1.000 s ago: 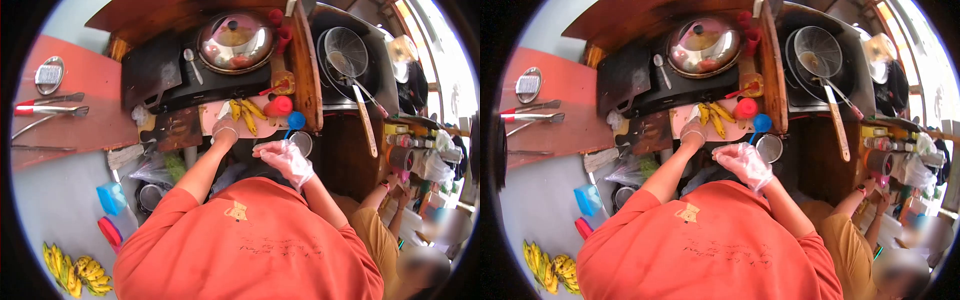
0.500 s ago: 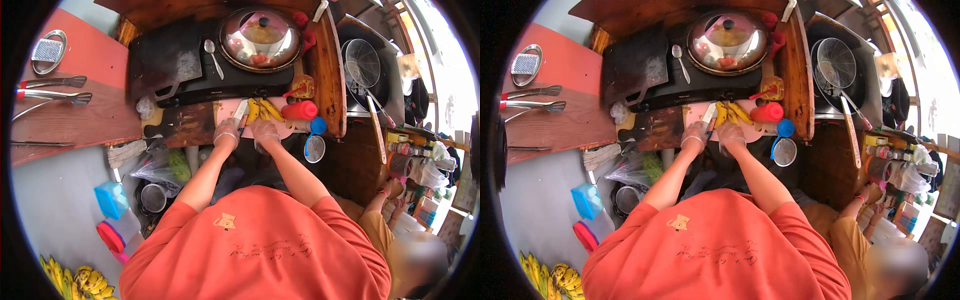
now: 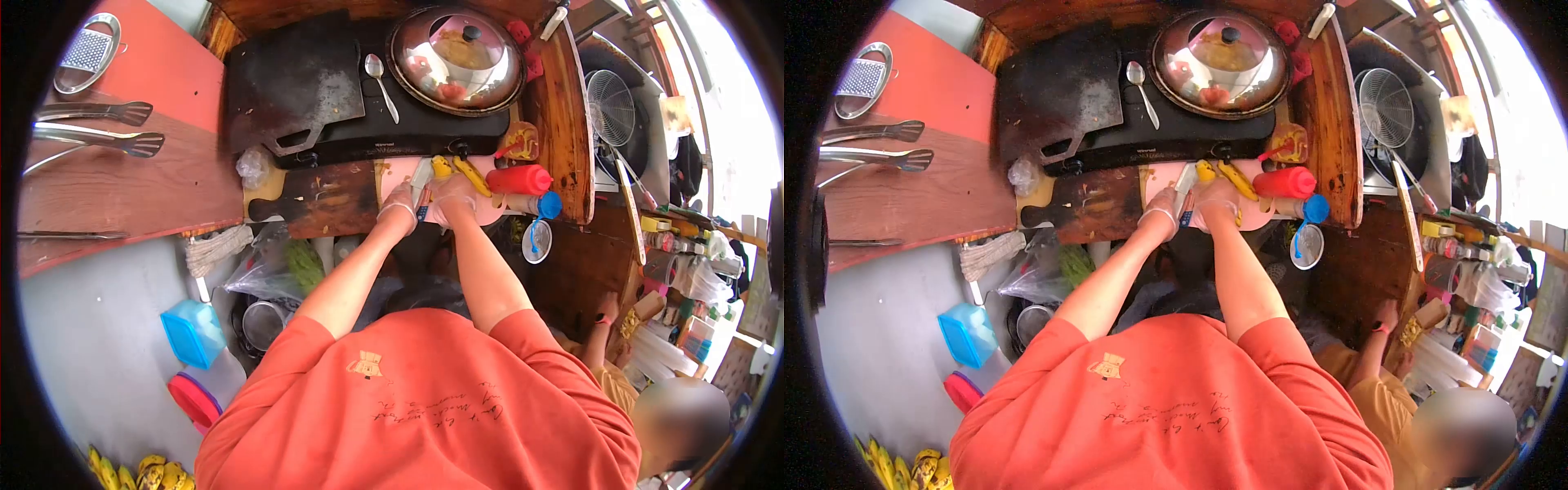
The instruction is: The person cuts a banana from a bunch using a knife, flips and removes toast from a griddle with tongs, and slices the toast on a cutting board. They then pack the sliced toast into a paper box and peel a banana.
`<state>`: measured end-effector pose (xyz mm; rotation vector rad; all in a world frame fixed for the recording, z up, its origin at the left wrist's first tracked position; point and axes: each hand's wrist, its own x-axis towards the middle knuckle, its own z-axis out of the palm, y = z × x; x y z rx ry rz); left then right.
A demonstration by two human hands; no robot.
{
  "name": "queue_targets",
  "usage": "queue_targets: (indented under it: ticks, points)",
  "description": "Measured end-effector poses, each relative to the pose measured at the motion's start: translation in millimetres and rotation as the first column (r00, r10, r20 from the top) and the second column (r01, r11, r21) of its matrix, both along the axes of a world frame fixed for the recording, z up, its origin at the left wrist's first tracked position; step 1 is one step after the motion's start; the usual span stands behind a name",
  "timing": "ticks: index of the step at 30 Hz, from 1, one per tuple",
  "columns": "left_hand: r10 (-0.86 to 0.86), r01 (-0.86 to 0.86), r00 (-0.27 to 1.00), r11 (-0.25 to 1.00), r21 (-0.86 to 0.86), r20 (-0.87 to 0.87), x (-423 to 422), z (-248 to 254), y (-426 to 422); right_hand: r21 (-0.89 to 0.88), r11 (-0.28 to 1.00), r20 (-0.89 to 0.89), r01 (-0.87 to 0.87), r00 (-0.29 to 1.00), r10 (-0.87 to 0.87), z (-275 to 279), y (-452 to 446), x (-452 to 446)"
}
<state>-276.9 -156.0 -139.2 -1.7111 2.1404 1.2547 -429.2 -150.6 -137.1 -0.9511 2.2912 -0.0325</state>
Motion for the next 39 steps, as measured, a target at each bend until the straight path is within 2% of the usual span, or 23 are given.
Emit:
queue_targets:
  ticks: [4, 7, 8, 9, 11, 12, 14, 15, 16, 18, 20, 22, 24, 26, 29, 30, 32, 34, 35, 36, 37, 38, 39]
  points:
    - [0.047, -0.066, 0.989, 0.989, -0.134, -0.137, 4.4, -26.2, 12.4, 0.077, 0.996, -0.04, -0.052, 0.998, 0.055, 19.6, 3.9, -0.1]
    - [0.123, -0.136, 0.986, 0.984, -0.116, -0.113, -1.0, 4.3, 13.8, -0.02, 0.976, -0.02, -0.217, 0.976, 0.216, -46.9, 25.2, -27.0]
    - [0.122, -0.128, 0.99, 0.988, -0.088, -0.064, 0.9, 16.4, 12.5, 0.061, 0.998, 0.35, -0.011, 0.937, -0.011, -100.8, 35.1, -41.0]
    - [0.126, -0.127, 0.992, 0.991, -0.04, -0.016, 4.0, 19.4, 12.3, 0.111, 0.989, 0.51, 0.1, 0.848, -0.143, -103.4, 40.8, -48.7]
    - [0.12, -0.125, 0.989, 0.991, 0.055, 0.084, 9.2, 24.7, 10.4, 0.27, 0.899, 0.653, 0.345, 0.621, -0.434, -70.5, 44.0, -41.9]
    - [0.071, -0.07, 0.997, 0.997, -0.027, 0.033, 21.1, 8.6, 17.2, 0.346, 0.813, 0.665, 0.469, 0.489, -0.565, -44.0, 44.4, -30.2]
    - [0.023, -0.024, 1.0, 0.993, -0.119, -0.005, 36.6, 21.1, 24.5, 0.287, 0.83, 0.735, 0.479, 0.445, -0.511, -27.6, 58.0, -28.6]
    - [-0.038, 0.038, 0.999, 0.992, -0.117, 0.007, 53.4, -10.2, 25.9, 0.265, 0.858, 0.738, 0.441, 0.479, -0.474, -15.8, 59.6, -29.3]
    - [-0.036, 0.045, 0.996, 0.992, -0.118, 0.076, 57.5, 3.0, 28.8, 0.245, 0.88, 0.736, 0.408, 0.512, -0.442, -1.8, 64.5, -31.3]
    - [-0.022, 0.031, 0.996, 0.993, -0.113, 0.084, 73.3, 7.3, 33.5, 0.067, 0.924, 0.785, 0.375, 0.552, -0.281, 27.1, 86.1, -29.9]
    - [-0.026, 0.035, 0.989, 0.998, -0.058, 0.148, 89.6, 24.6, 39.7, -0.099, 0.922, 0.881, 0.373, 0.464, -0.093, 27.3, 111.2, -30.5]
    - [-0.125, 0.106, 0.987, 0.979, -0.176, -0.099, 120.9, 30.2, 47.5, -0.077, 0.911, 0.865, 0.405, 0.482, -0.141, 61.8, 122.0, -23.1]
    - [-0.086, 0.037, 0.96, 0.982, -0.185, -0.267, 140.7, 56.5, 59.6, -0.212, 0.829, 0.967, 0.517, 0.232, 0.102, 86.3, 152.5, -19.0]
    - [-0.14, 0.068, 0.95, 0.965, -0.252, -0.28, 150.1, 83.8, 68.2, -0.258, 0.772, 0.965, 0.58, 0.122, 0.23, 120.9, 167.7, -10.5]
    - [-0.11, 0.053, 0.896, 0.988, -0.143, -0.431, 148.6, 108.6, 73.4, -0.344, 0.74, 0.937, 0.578, 0.158, 0.312, 148.3, 183.1, -15.5]
    - [-0.419, 0.18, 0.827, 0.829, -0.53, -0.375, 136.7, 115.2, 70.5, -0.396, 0.719, 0.913, 0.572, 0.162, 0.374, 150.3, 187.9, -13.7]
    - [-0.239, 0.119, 0.868, 0.951, -0.285, -0.435, 111.4, 147.7, 70.8, -0.351, 0.561, 0.926, 0.749, 0.191, 0.324, 152.5, 203.8, -21.1]
    - [-0.129, 0.091, 0.854, 0.991, -0.1, -0.503, 74.4, 143.3, 56.3, -0.37, 0.445, 0.929, 0.816, 0.331, 0.166, 116.2, 217.8, -42.6]
    - [-0.418, 0.198, 0.811, 0.854, -0.48, -0.409, 50.3, 129.2, 45.3, -0.551, 0.488, 0.754, 0.677, 0.655, -0.057, 120.2, 223.6, -52.6]
    - [-0.499, 0.248, 0.8, 0.781, -0.573, -0.334, 18.5, 126.3, 33.8, -0.658, 0.573, 0.429, 0.489, 0.868, -0.248, 124.3, 227.3, -59.9]
    - [-0.566, 0.29, 0.785, 0.695, -0.658, -0.252, -13.5, 123.6, 22.2, -0.781, 0.445, 0.29, 0.438, 0.886, -0.363, 121.3, 228.8, -62.2]
    - [-0.483, 0.291, 0.829, 0.804, -0.519, -0.283, -52.1, 127.9, 17.3, -0.922, 0.383, -0.08, 0.062, 0.936, -0.344, 121.9, 230.2, -72.2]
    - [-0.501, 0.239, 0.809, 0.759, -0.606, -0.308, -85.6, 136.7, 17.9, -0.93, 0.354, -0.015, 0.102, 0.95, -0.311, 130.8, 224.6, -83.1]
